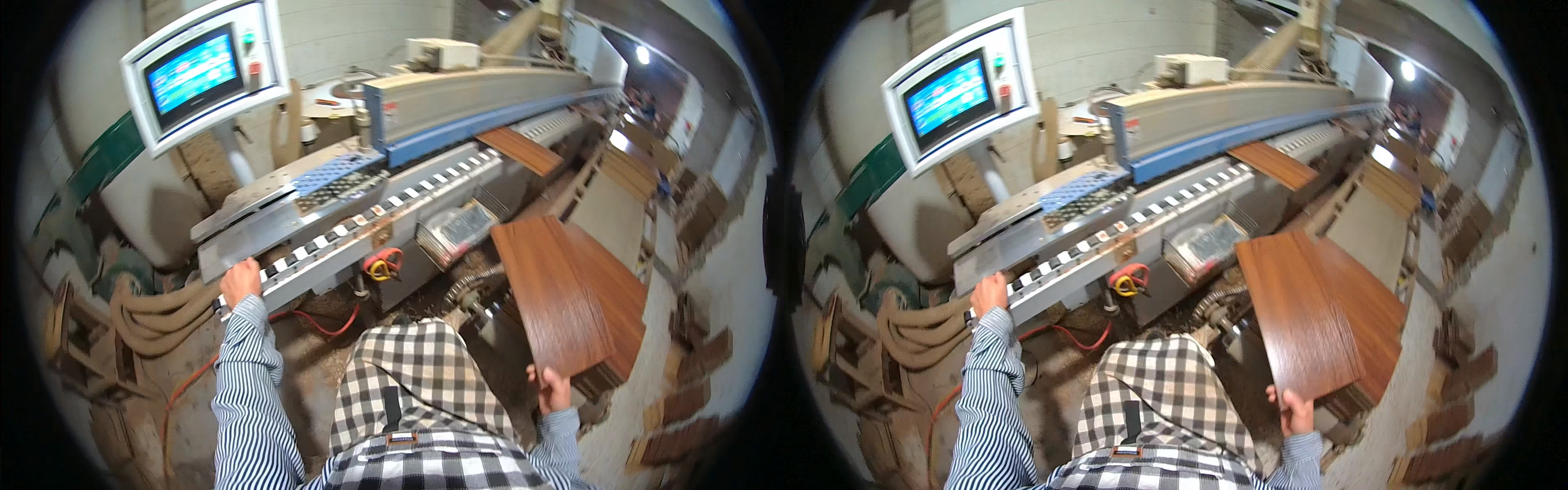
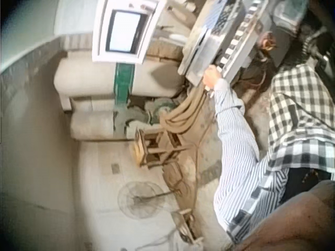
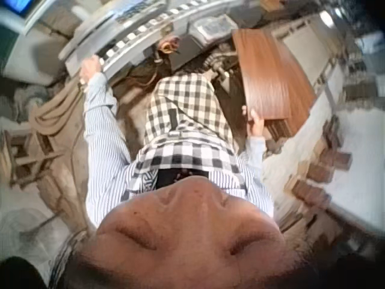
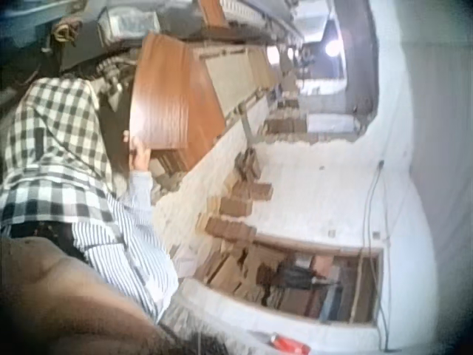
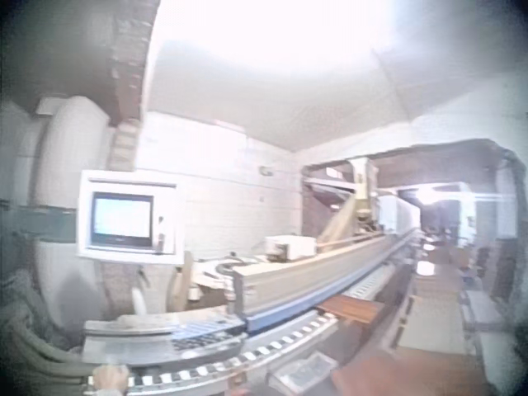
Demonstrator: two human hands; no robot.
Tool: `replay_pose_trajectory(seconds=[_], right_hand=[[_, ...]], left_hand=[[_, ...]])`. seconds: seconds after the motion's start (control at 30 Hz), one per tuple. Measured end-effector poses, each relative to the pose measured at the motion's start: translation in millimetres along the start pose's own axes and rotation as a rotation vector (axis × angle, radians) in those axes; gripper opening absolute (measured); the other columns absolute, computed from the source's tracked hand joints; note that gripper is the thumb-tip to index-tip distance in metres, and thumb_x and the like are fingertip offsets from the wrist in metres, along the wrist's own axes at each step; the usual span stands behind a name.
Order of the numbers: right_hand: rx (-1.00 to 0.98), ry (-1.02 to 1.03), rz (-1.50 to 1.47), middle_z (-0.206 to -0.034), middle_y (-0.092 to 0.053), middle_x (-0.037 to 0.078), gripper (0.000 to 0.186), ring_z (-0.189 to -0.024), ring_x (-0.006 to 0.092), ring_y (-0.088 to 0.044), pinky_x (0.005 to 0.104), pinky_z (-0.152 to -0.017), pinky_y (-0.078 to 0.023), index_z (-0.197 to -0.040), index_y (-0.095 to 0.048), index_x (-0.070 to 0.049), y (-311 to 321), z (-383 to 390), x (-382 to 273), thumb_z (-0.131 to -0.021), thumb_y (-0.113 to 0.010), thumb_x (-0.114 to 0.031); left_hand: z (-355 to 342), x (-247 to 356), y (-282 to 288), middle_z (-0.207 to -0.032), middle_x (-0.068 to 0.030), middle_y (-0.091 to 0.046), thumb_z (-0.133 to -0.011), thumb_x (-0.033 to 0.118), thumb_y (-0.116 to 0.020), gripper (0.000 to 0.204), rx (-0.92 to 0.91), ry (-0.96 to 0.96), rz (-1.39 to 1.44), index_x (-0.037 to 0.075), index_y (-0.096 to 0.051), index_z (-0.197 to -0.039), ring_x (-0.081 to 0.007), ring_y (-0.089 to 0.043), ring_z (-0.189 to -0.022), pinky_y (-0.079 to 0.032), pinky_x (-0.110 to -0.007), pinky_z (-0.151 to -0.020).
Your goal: The person repeatedly feeds rectangular wooden planks through a planer machine, one at a time, using both hands to guide each piece from the input side to the output side. The person stacks the processed planks on a nearby table.
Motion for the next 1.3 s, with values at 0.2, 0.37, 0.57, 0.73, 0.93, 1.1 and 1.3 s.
replay_pose_trajectory(seconds=[0.2, 0.37, 0.57, 0.73, 0.93, 1.1, 1.3], right_hand=[[-0.271, -0.191, -0.190, -0.099, -0.057, 0.017, 0.046, -0.078, 0.0266, -0.061, 0.0330, -0.066, -0.051, -0.115, -0.042, 0.007, -83, -17, 10, -0.076, -0.058, -0.010], [-0.557, -0.404, -0.220, -0.097, -0.058, 0.019, 0.042, -0.079, 0.0233, -0.060, 0.0319, -0.070, -0.051, -0.114, -0.044, 0.007, -181, -45, 48, -0.081, -0.056, -0.014], [-0.726, -0.490, -0.142, -0.101, -0.061, 0.013, 0.035, -0.080, 0.0158, -0.059, 0.0310, -0.075, -0.048, -0.114, -0.048, -0.001, -288, -47, 88, -0.087, -0.054, -0.024], [-0.992, -0.575, -0.118, -0.108, -0.059, 0.010, 0.041, -0.084, 0.0145, -0.058, 0.0304, -0.078, -0.047, -0.120, -0.046, -0.004, -345, -44, 100, -0.088, -0.054, -0.028], [-1.107, -0.517, -0.104, -0.109, -0.059, 0.011, 0.045, -0.091, 0.0163, -0.058, 0.0302, -0.079, -0.048, -0.122, -0.045, -0.002, -358, -45, 111, -0.088, -0.055, -0.029], [-1.040, -0.335, -0.058, -0.100, -0.061, 0.011, 0.033, -0.089, 0.0183, -0.060, 0.0309, -0.075, -0.050, -0.109, -0.055, 0.002, -355, -49, 113, -0.091, -0.051, -0.025], [-0.932, -0.292, -0.020, -0.078, -0.064, 0.012, 0.035, -0.071, 0.0151, -0.061, 0.0252, -0.065, -0.049, -0.091, -0.061, 0.007, -347, -51, 122, -0.091, -0.051, -0.026]], left_hand=[[2, -3, 12, -0.073, -0.0207, -0.063, -0.086, 0.035, -0.041, 0.043, 0.000, 0.035, 0.017, 0.003, -0.069, -0.074, -0.0363, -0.062, -0.069, -0.047, -0.044, -0.069], [1, -4, 12, -0.075, -0.0207, -0.063, -0.086, 0.034, -0.040, 0.044, -0.032, 0.037, 0.034, 0.003, -0.068, -0.075, -0.0372, -0.062, -0.073, -0.046, -0.044, -0.072], [0, -6, 10, -0.073, -0.0213, -0.062, -0.085, 0.035, -0.042, 0.042, -0.032, 0.037, 0.040, 0.003, -0.068, -0.075, -0.0374, -0.061, -0.070, -0.047, -0.045, -0.070], [2, -1, 13, -0.071, -0.0217, -0.062, -0.085, 0.033, -0.042, 0.043, -0.011, 0.002, 0.043, 0.001, -0.068, -0.073, -0.0366, -0.062, -0.068, -0.047, -0.044, -0.072], [2, 0, 15, -0.072, -0.0225, -0.062, -0.085, 0.032, -0.041, 0.043, -0.036, 0.018, 0.057, 0.001, -0.068, -0.073, -0.0376, -0.061, -0.070, -0.046, -0.044, -0.073], [1, 0, 12, -0.073, -0.0229, -0.062, -0.085, 0.032, -0.041, 0.043, -0.054, 0.009, 0.043, 0.000, -0.067, -0.074, -0.0380, -0.061, -0.070, -0.046, -0.044, -0.073], [1, 0, 10, -0.073, -0.0225, -0.062, -0.085, 0.032, -0.041, 0.043, -0.034, 0.012, 0.053, 0.000, -0.067, -0.073, -0.0381, -0.061, -0.070, -0.046, -0.045, -0.071]])
Point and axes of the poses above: each hand's wrist, its own z-axis away from the middle knuckle, its own y-axis out of the back of the hand, x = y × z, the point moved 6 cm from there along -z, towards the middle knuckle
